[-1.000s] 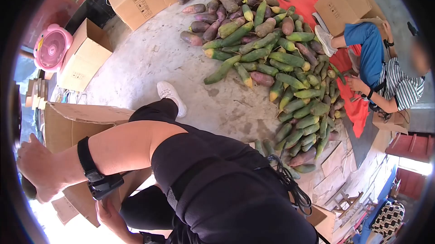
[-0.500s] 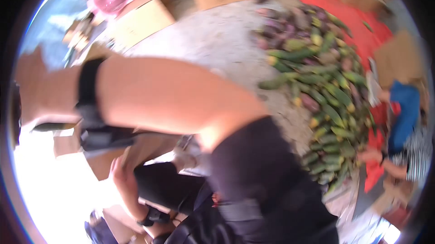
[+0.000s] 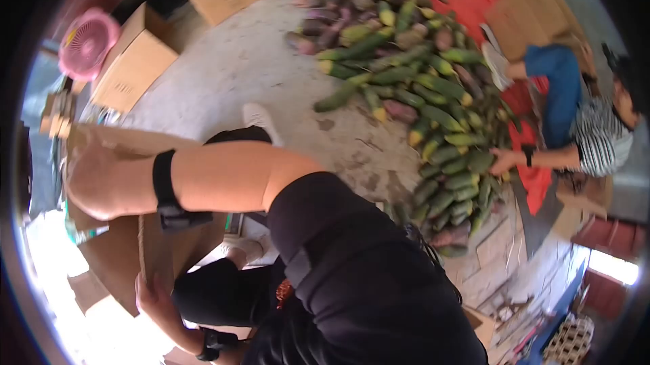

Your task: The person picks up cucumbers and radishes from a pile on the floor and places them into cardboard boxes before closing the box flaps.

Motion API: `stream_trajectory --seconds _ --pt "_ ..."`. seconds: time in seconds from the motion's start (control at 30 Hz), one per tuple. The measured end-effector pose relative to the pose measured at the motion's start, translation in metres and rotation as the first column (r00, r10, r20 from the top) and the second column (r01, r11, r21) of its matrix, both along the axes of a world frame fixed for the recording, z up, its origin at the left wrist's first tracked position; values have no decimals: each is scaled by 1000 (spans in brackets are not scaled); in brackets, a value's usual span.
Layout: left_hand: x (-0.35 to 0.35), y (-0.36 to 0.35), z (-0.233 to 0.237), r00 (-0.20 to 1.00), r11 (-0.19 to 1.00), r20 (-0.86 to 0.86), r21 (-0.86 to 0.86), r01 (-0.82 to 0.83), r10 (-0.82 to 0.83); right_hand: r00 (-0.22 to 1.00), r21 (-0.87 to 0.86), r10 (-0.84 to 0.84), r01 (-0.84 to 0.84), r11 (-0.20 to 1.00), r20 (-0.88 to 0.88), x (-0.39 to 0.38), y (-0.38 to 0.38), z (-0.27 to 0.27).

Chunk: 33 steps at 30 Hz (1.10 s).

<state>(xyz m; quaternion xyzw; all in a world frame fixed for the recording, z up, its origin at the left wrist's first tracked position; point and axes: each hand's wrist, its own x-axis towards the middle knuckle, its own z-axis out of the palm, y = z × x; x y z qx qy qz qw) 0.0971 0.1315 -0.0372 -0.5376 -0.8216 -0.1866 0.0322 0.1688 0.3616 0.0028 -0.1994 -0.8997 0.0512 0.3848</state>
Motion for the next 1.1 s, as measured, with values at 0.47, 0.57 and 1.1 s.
stream_trajectory --seconds 0.47,0.57,1.1 --pt "-14 -4 0 998 995 -52 -90 -47 42 890 -583 -398 205 786 -222 223 26 -138" --pt "-7 -1 0 997 994 -44 -83 -64 61 812 -798 -542 467 380 216 315 15 -197" --pt "-32 -10 -9 995 995 72 -68 -67 71 -237 -415 -434 127 -901 869 633 -280 -457"
